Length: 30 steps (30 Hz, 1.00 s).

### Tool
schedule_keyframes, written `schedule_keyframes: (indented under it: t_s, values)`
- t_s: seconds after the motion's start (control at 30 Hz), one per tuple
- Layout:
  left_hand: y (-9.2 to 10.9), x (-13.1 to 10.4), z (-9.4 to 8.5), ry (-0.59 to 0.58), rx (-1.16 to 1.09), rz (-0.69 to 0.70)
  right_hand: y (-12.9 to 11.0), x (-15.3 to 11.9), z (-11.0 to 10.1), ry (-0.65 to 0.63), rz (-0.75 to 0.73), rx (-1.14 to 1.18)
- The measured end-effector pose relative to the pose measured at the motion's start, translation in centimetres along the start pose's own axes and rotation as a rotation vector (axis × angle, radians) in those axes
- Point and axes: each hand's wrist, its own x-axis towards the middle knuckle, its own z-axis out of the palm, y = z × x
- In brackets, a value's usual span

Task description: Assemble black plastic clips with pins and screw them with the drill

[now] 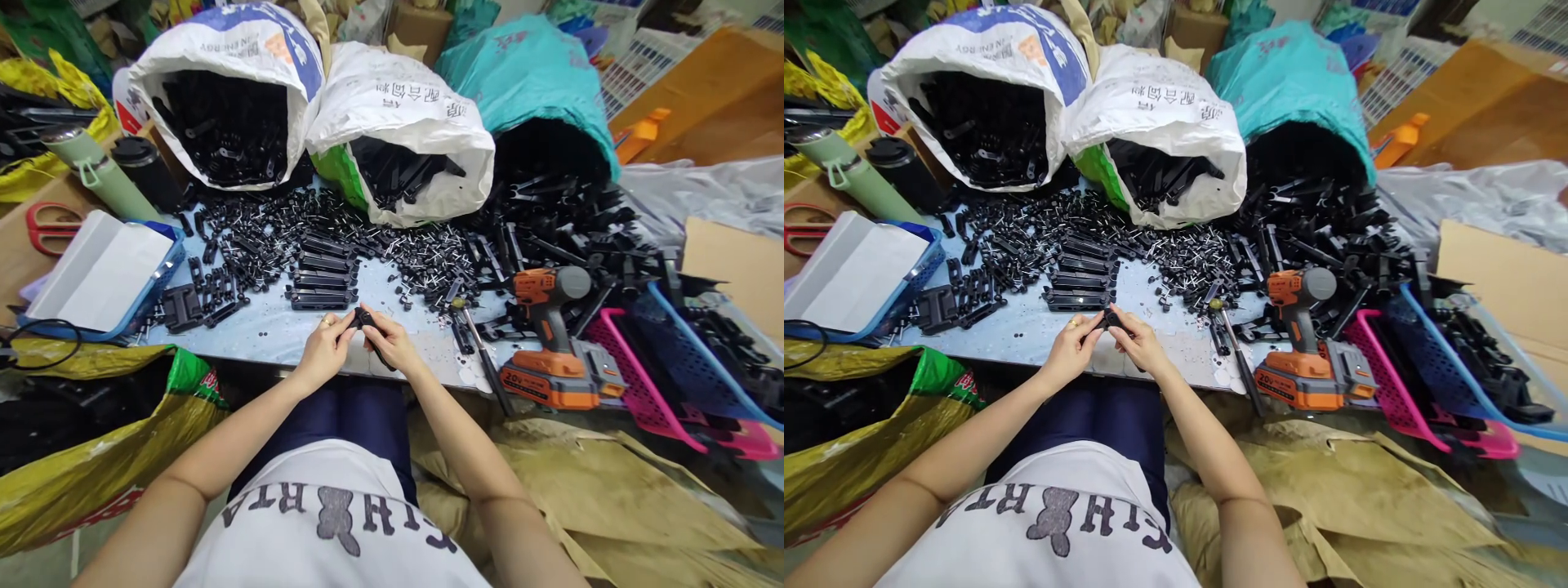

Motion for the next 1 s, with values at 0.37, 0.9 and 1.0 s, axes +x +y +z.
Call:
schedule_keyframes:
  t_s: [0.37, 0.9, 1.0]
  values:
    - [0.2, -0.7, 2.5, 0.247, -0.034, 0.062, 0.0, -0.8, 1.1, -0.011, -0.157, -0.327]
    - [-2.4, 1.5, 0.7, -0.433, 0.714, 0.296, 2.0, 12.7, -23.1, 0.739, 0.805, -1.231]
    - [-2.3, 0.4, 0.2, -0.372, 0.639, 0.246, -0.8, 10.7, -20.8, 0.819, 0.444, -1.320]
